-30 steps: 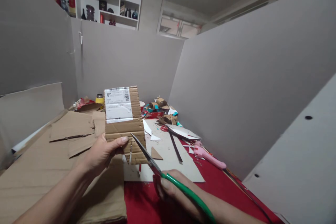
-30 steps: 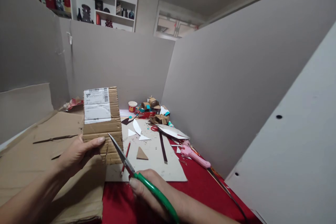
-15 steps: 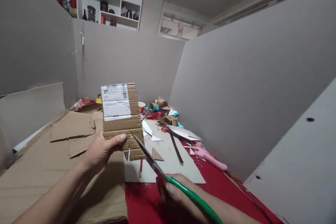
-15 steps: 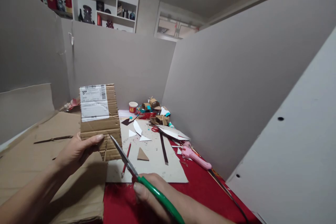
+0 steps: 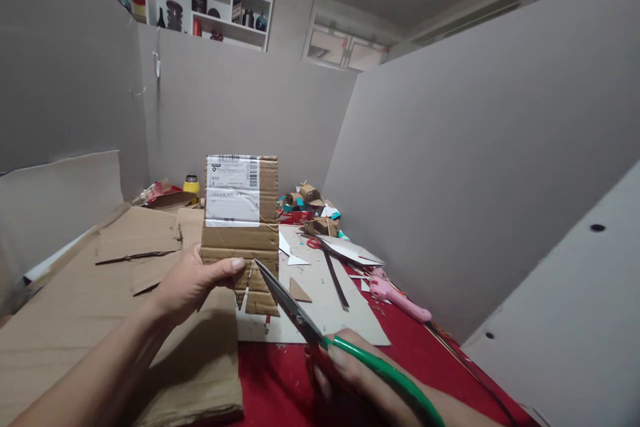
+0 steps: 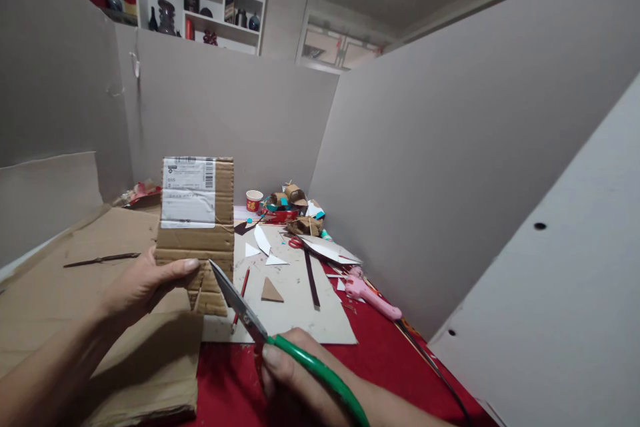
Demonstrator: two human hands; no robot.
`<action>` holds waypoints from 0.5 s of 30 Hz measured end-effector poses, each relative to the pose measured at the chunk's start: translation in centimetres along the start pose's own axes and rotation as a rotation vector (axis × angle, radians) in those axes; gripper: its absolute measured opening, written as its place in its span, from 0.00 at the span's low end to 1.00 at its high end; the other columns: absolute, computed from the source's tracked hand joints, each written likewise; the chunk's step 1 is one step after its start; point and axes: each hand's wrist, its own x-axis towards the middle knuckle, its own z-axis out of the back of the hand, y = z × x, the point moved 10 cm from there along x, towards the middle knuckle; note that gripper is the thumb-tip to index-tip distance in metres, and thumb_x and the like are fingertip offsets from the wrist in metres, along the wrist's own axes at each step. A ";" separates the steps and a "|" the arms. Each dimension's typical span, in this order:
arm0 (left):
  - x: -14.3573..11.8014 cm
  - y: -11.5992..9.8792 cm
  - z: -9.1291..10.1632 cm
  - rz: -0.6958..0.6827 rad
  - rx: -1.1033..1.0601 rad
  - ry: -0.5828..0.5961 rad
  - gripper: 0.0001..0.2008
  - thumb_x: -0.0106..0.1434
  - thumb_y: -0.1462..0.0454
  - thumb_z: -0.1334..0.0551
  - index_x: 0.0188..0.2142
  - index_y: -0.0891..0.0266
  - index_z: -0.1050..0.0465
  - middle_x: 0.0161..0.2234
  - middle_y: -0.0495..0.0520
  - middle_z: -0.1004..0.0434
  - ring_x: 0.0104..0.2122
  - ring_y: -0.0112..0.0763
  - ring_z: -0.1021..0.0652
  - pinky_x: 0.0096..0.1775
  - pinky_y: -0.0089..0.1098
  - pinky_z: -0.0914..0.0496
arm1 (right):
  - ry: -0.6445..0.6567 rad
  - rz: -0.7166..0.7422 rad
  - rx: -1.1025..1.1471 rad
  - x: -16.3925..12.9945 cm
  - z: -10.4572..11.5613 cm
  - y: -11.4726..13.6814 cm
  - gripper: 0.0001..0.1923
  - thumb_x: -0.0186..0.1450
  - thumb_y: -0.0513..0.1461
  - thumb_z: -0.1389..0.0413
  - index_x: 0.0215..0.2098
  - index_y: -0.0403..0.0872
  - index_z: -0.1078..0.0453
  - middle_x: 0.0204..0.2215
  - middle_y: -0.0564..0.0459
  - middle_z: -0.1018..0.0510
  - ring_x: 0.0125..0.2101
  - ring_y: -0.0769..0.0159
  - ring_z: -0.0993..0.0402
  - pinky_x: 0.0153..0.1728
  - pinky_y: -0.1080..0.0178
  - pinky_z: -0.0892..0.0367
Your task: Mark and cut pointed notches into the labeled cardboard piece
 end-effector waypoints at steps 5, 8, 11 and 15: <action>-0.1 0.0 0.1 0.002 0.041 0.053 0.21 0.55 0.60 0.27 0.47 0.61 0.21 0.40 0.56 0.16 0.37 0.36 0.19 0.40 0.33 0.25 | 0.048 -0.028 0.050 -0.5 -0.6 -0.4 0.36 0.69 0.63 0.66 0.27 0.45 0.35 0.20 0.53 0.35 0.23 0.68 0.38 0.26 0.66 0.39; -0.1 -0.2 0.1 -0.007 0.068 0.090 0.20 0.54 0.60 0.27 0.47 0.61 0.21 0.41 0.56 0.16 0.39 0.37 0.20 0.39 0.33 0.25 | 0.072 -0.004 0.061 -0.7 -0.7 -0.4 0.35 0.69 0.63 0.66 0.26 0.45 0.37 0.20 0.53 0.35 0.23 0.68 0.39 0.26 0.67 0.40; -0.2 -0.4 -0.1 -0.014 0.091 0.120 0.20 0.54 0.60 0.27 0.46 0.60 0.21 0.40 0.55 0.17 0.39 0.38 0.20 0.39 0.33 0.26 | 0.114 -0.013 0.059 -1.0 -1.0 -0.6 0.34 0.69 0.64 0.66 0.23 0.47 0.42 0.19 0.56 0.40 0.21 0.71 0.44 0.22 0.68 0.45; -0.2 -0.5 -0.2 -0.015 0.118 0.146 0.20 0.54 0.60 0.27 0.46 0.60 0.22 0.40 0.55 0.17 0.41 0.39 0.20 0.43 0.35 0.26 | 0.123 -0.032 0.039 -1.2 -1.0 -0.8 0.34 0.68 0.64 0.64 0.23 0.47 0.45 0.19 0.58 0.44 0.21 0.72 0.48 0.21 0.68 0.48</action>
